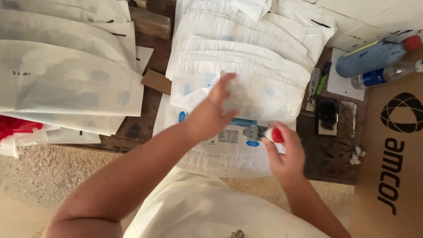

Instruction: The person is manually stamping a stack of plastic bags one by one using a hand stamp and ink.

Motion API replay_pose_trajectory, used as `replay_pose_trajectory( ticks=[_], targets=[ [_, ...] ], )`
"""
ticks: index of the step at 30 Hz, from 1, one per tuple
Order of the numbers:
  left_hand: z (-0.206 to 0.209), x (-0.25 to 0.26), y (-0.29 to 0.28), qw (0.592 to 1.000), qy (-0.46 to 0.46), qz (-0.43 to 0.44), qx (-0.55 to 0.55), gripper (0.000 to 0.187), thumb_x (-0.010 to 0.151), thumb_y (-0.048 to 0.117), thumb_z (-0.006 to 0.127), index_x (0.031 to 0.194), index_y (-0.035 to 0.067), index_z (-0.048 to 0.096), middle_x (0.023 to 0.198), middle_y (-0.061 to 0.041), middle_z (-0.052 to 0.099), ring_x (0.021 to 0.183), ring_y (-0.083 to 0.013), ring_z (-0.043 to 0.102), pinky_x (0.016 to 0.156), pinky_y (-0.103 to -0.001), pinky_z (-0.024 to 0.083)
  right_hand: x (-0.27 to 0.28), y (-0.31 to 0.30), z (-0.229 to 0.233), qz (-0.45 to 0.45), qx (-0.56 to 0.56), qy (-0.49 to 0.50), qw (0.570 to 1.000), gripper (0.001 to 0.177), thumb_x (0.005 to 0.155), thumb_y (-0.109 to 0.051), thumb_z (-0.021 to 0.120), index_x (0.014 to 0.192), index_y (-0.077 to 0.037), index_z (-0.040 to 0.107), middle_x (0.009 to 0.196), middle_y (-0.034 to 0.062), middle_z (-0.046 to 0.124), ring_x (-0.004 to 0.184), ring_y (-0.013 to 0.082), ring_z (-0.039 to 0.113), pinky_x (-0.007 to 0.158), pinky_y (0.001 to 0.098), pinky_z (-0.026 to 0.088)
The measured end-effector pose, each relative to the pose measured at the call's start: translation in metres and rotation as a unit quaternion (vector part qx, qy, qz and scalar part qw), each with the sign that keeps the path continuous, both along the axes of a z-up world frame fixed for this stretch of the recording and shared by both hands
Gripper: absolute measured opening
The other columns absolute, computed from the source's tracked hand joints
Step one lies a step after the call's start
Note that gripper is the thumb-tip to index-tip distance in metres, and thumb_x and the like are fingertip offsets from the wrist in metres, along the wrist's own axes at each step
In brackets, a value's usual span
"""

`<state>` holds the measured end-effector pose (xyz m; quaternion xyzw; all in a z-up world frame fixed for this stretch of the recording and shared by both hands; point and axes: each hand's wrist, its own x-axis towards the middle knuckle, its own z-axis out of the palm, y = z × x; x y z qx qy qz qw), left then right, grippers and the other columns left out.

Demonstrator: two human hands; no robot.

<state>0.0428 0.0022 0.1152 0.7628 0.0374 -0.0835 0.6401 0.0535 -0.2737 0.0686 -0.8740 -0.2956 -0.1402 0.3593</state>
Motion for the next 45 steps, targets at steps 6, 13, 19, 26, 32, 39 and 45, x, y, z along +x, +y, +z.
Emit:
replay_pose_trajectory(
  ticks=[6, 13, 19, 26, 32, 39, 45],
  targets=[
    [-0.082, -0.025, -0.007, 0.833, -0.261, -0.293, 0.390, 0.040, 0.078, 0.028, 0.085, 0.114, 0.019, 0.068, 0.120, -0.001, 0.061, 0.132, -0.0279, 0.052, 0.118, -0.051, 0.038, 0.005, 0.010, -0.017, 0.003, -0.029, 0.045, 0.999, 0.049, 0.089, -0.015, 0.082, 0.133, 0.000, 0.064, 0.107, 0.0152, 0.065, 0.098, 0.0324, 0.069, 0.080, 0.0338, 0.062],
    [-0.133, -0.029, -0.003, 0.844, -0.282, -0.228, 0.396, 0.040, 0.062, 0.044, 0.090, 0.088, 0.027, 0.065, 0.114, 0.005, 0.055, 0.128, -0.0244, 0.048, 0.103, -0.043, 0.043, 0.023, -0.007, 0.053, -0.115, 0.102, 0.243, 0.958, 0.058, 0.099, -0.017, 0.070, 0.150, -0.002, 0.045, 0.123, 0.0192, 0.060, 0.106, 0.0257, 0.062, 0.090, 0.0379, 0.059],
    [-0.129, -0.019, -0.003, 0.830, -0.309, -0.243, 0.395, 0.006, 0.085, 0.027, 0.071, 0.081, 0.027, 0.075, 0.097, 0.006, 0.062, 0.106, -0.0285, 0.054, 0.089, -0.045, 0.043, 0.059, -0.076, 0.054, -0.249, 0.147, 0.149, 0.946, 0.050, 0.102, -0.003, 0.064, 0.149, -0.014, 0.049, 0.129, 0.0111, 0.064, 0.107, 0.0192, 0.064, 0.086, 0.0315, 0.060],
    [-0.104, -0.020, -0.006, 0.899, -0.242, -0.177, 0.318, 0.023, 0.101, 0.021, 0.058, 0.087, 0.022, 0.076, 0.085, 0.004, 0.059, 0.081, -0.0253, 0.059, 0.083, -0.041, 0.047, 0.105, -0.141, 0.047, -0.223, 0.035, 0.079, 0.971, 0.048, 0.106, 0.002, 0.062, 0.150, -0.005, 0.044, 0.130, 0.0181, 0.063, 0.115, 0.0262, 0.061, 0.105, 0.0367, 0.047],
    [-0.080, -0.017, -0.006, 0.921, -0.151, -0.199, 0.299, 0.027, 0.100, 0.016, 0.053, 0.084, 0.018, 0.075, 0.085, 0.004, 0.063, 0.083, -0.0257, 0.059, 0.090, -0.041, 0.047, 0.139, -0.154, 0.022, -0.207, -0.008, 0.114, 0.972, 0.049, 0.104, -0.004, 0.063, 0.150, -0.007, 0.047, 0.134, 0.0164, 0.062, 0.119, 0.0271, 0.060, 0.108, 0.0371, 0.044],
    [-0.066, -0.018, -0.008, 0.921, -0.071, -0.211, 0.320, 0.033, 0.104, 0.027, 0.051, 0.085, 0.019, 0.077, 0.083, 0.004, 0.058, 0.084, -0.0248, 0.054, 0.088, -0.039, 0.049, 0.136, -0.121, 0.041, -0.255, -0.088, 0.176, 0.947, 0.050, 0.103, -0.007, 0.062, 0.150, -0.010, 0.045, 0.134, 0.0119, 0.065, 0.122, 0.0333, 0.059, 0.103, 0.0511, 0.042],
    [-0.028, 0.004, -0.005, 0.944, 0.107, -0.070, 0.303, 0.018, 0.105, 0.025, 0.037, 0.107, 0.020, 0.053, 0.057, -0.005, 0.058, 0.049, -0.0300, 0.051, 0.049, -0.045, 0.036, 0.143, -0.134, 0.021, -0.203, -0.049, 0.121, 0.970, 0.046, 0.105, -0.005, 0.061, 0.148, -0.008, 0.045, 0.133, 0.0127, 0.064, 0.122, 0.0292, 0.057, 0.107, 0.0411, 0.042]
  ],
)
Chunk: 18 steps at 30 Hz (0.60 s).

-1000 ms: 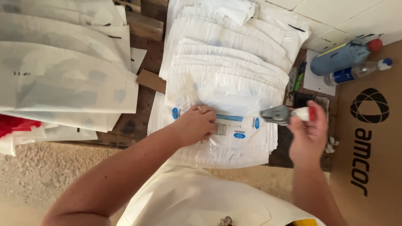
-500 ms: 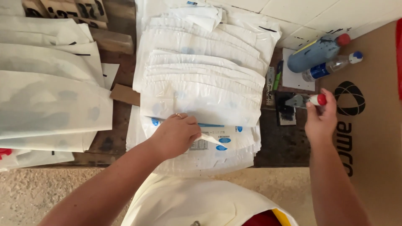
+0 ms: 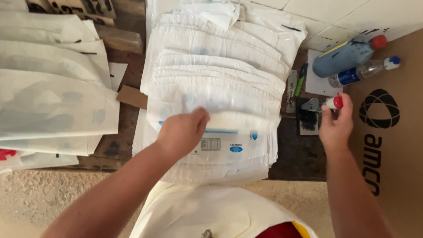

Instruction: The person is manually stamping a stack of plastic bags one by one using a hand stamp and ink.

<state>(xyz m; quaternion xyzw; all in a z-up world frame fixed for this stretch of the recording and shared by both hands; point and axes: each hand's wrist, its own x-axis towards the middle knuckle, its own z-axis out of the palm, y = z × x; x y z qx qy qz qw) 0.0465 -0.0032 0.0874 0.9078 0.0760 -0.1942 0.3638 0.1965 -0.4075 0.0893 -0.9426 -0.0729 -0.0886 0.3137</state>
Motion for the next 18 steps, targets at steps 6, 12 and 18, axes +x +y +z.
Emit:
replay_pose_trajectory(
  ticks=[6, 12, 18],
  targets=[
    [0.011, 0.012, -0.006, 0.983, -0.011, 0.073, -0.165, 0.025, 0.108, 0.031, 0.033, 0.126, 0.013, 0.034, 0.062, -0.011, 0.052, 0.051, -0.0318, 0.048, 0.050, -0.049, 0.032, 0.004, 0.030, 0.061, -0.103, 0.032, 0.054, 0.993, 0.048, 0.099, -0.006, 0.070, 0.144, -0.015, 0.054, 0.139, 0.0114, 0.059, 0.120, 0.0256, 0.061, 0.102, 0.0404, 0.047],
    [-0.038, 0.001, -0.012, 0.970, -0.159, -0.146, -0.112, 0.102, 0.081, 0.005, 0.077, 0.162, 0.024, 0.018, 0.174, -0.010, 0.009, 0.156, -0.0384, 0.025, 0.114, -0.047, 0.039, -0.093, 0.109, 0.070, -0.007, 0.037, 0.125, 0.991, 0.046, 0.101, -0.016, 0.062, 0.146, -0.012, 0.050, 0.128, 0.0064, 0.066, 0.107, 0.0194, 0.063, 0.089, 0.0327, 0.053],
    [-0.064, -0.012, 0.006, 0.918, -0.249, -0.305, 0.055, 0.085, 0.064, 0.035, 0.097, 0.133, 0.011, 0.054, 0.149, -0.013, 0.044, 0.155, -0.0395, 0.023, 0.128, -0.047, 0.022, -0.134, 0.141, -0.043, 0.209, -0.019, -0.101, 0.972, 0.047, 0.088, -0.026, 0.081, 0.130, -0.007, 0.067, 0.113, 0.0061, 0.068, 0.105, 0.0238, 0.067, 0.089, 0.0309, 0.057]
  ],
)
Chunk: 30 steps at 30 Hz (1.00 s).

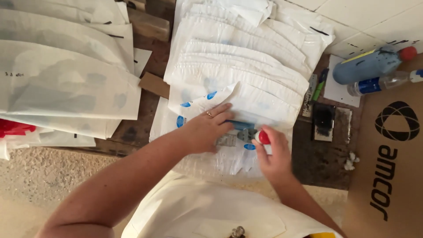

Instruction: The person is manually stamping a stack of plastic bags one by one using a hand stamp and ink.

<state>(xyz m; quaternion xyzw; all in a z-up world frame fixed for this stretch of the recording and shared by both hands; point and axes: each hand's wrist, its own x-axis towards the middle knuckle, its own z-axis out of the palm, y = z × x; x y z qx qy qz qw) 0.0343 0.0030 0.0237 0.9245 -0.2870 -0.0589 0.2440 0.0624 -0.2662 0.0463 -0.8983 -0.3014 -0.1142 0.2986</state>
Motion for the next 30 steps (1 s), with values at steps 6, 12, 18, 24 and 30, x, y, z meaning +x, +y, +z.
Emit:
replay_pose_trajectory(
  ticks=[6, 12, 18, 24, 30],
  targets=[
    [0.003, -0.006, 0.006, 0.997, 0.043, -0.023, 0.053, 0.081, 0.056, 0.045, 0.098, 0.125, 0.023, 0.062, 0.146, -0.002, 0.045, 0.157, -0.0343, 0.018, 0.130, -0.046, 0.016, 0.026, -0.001, 0.026, -0.046, 0.111, 0.190, 0.974, 0.061, 0.085, -0.003, 0.082, 0.141, -0.004, 0.060, 0.131, 0.0202, 0.065, 0.118, 0.0266, 0.064, 0.085, 0.0344, 0.060],
    [-0.029, -0.009, 0.000, 0.996, 0.002, -0.025, -0.086, 0.044, 0.056, 0.026, 0.098, 0.086, 0.022, 0.067, 0.127, -0.004, 0.052, 0.154, -0.0403, 0.027, 0.128, -0.058, 0.014, 0.027, -0.005, 0.118, -0.268, 0.141, 0.219, 0.928, 0.050, 0.098, -0.004, 0.066, 0.145, -0.015, 0.052, 0.123, 0.0067, 0.069, 0.105, 0.0186, 0.068, 0.087, 0.0282, 0.061],
    [-0.028, -0.010, -0.006, 0.995, -0.044, 0.007, -0.091, 0.010, 0.082, 0.011, 0.075, 0.081, 0.020, 0.079, 0.104, 0.000, 0.059, 0.141, -0.0365, 0.043, 0.124, -0.058, 0.025, 0.092, -0.125, 0.079, -0.168, 0.169, 0.019, 0.971, 0.050, 0.107, 0.006, 0.065, 0.151, -0.001, 0.042, 0.131, 0.0246, 0.063, 0.118, 0.0300, 0.063, 0.105, 0.0398, 0.052],
    [0.000, -0.012, -0.008, 0.989, -0.025, 0.110, -0.095, 0.008, 0.097, 0.021, 0.063, 0.096, 0.014, 0.068, 0.103, -0.002, 0.061, 0.100, -0.0331, 0.062, 0.084, -0.046, 0.049, 0.118, -0.142, 0.082, -0.259, 0.012, 0.094, 0.961, 0.051, 0.102, 0.000, 0.065, 0.149, -0.011, 0.048, 0.135, 0.0164, 0.063, 0.117, 0.0302, 0.062, 0.104, 0.0429, 0.046],
    [0.040, -0.001, -0.004, 0.957, 0.012, 0.280, -0.077, 0.015, 0.101, 0.023, 0.055, 0.091, 0.018, 0.065, 0.068, 0.001, 0.063, 0.056, -0.0276, 0.058, 0.052, -0.043, 0.042, 0.132, -0.150, 0.036, -0.214, 0.003, 0.069, 0.974, 0.047, 0.104, -0.009, 0.060, 0.150, -0.009, 0.048, 0.139, 0.0160, 0.059, 0.118, 0.0315, 0.059, 0.103, 0.0416, 0.045]
  ],
)
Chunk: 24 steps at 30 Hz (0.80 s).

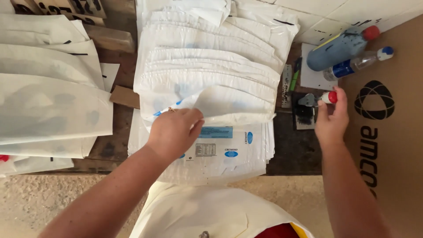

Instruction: The person is manually stamping a stack of plastic bags one by one using a hand stamp and ink.

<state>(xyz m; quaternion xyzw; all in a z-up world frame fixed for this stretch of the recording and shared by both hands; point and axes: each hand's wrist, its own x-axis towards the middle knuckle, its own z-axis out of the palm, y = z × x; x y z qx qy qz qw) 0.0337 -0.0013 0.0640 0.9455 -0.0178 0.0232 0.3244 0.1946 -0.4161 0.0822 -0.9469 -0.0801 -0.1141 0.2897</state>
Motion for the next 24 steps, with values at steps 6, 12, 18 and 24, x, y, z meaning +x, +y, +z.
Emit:
replay_pose_trajectory(
  ticks=[6, 12, 18, 24],
  targets=[
    [0.071, 0.018, -0.010, 0.927, 0.304, 0.086, -0.202, 0.018, 0.107, 0.032, 0.034, 0.114, 0.018, 0.044, 0.087, 0.002, 0.076, 0.069, -0.0198, 0.064, 0.053, -0.039, 0.046, 0.013, -0.012, 0.006, 0.036, 0.036, -0.011, 0.999, 0.049, 0.104, -0.003, 0.066, 0.150, -0.006, 0.048, 0.137, 0.0203, 0.058, 0.117, 0.0327, 0.060, 0.103, 0.0401, 0.048],
    [0.059, 0.015, -0.018, 0.939, 0.262, -0.026, -0.221, 0.089, 0.091, 0.015, 0.068, 0.158, 0.036, 0.013, 0.174, 0.003, 0.023, 0.130, -0.0373, 0.060, 0.091, -0.047, 0.056, 0.006, 0.027, 0.043, -0.099, 0.008, 0.154, 0.983, 0.051, 0.102, -0.009, 0.064, 0.150, -0.016, 0.048, 0.140, 0.0165, 0.057, 0.121, 0.0328, 0.058, 0.103, 0.0502, 0.044],
    [-0.051, -0.002, -0.010, 0.970, -0.043, -0.240, -0.002, 0.095, 0.064, 0.019, 0.092, 0.146, 0.009, 0.045, 0.161, -0.017, 0.035, 0.154, -0.0396, 0.023, 0.125, -0.051, 0.025, -0.025, 0.035, 0.057, 0.023, 0.018, -0.040, 0.999, 0.047, 0.108, -0.003, 0.069, 0.151, -0.001, 0.049, 0.135, 0.0194, 0.059, 0.111, 0.0301, 0.064, 0.093, 0.0398, 0.051],
    [-0.023, -0.003, 0.006, 0.960, 0.032, -0.277, 0.034, 0.096, 0.063, 0.027, 0.098, 0.142, 0.011, 0.047, 0.155, -0.015, 0.040, 0.155, -0.0392, 0.023, 0.130, -0.045, 0.017, -0.135, 0.103, 0.002, 0.192, -0.003, 0.009, 0.981, 0.050, 0.082, -0.033, 0.085, 0.125, -0.012, 0.071, 0.110, 0.0044, 0.071, 0.103, 0.0234, 0.069, 0.088, 0.0338, 0.054]
  ],
)
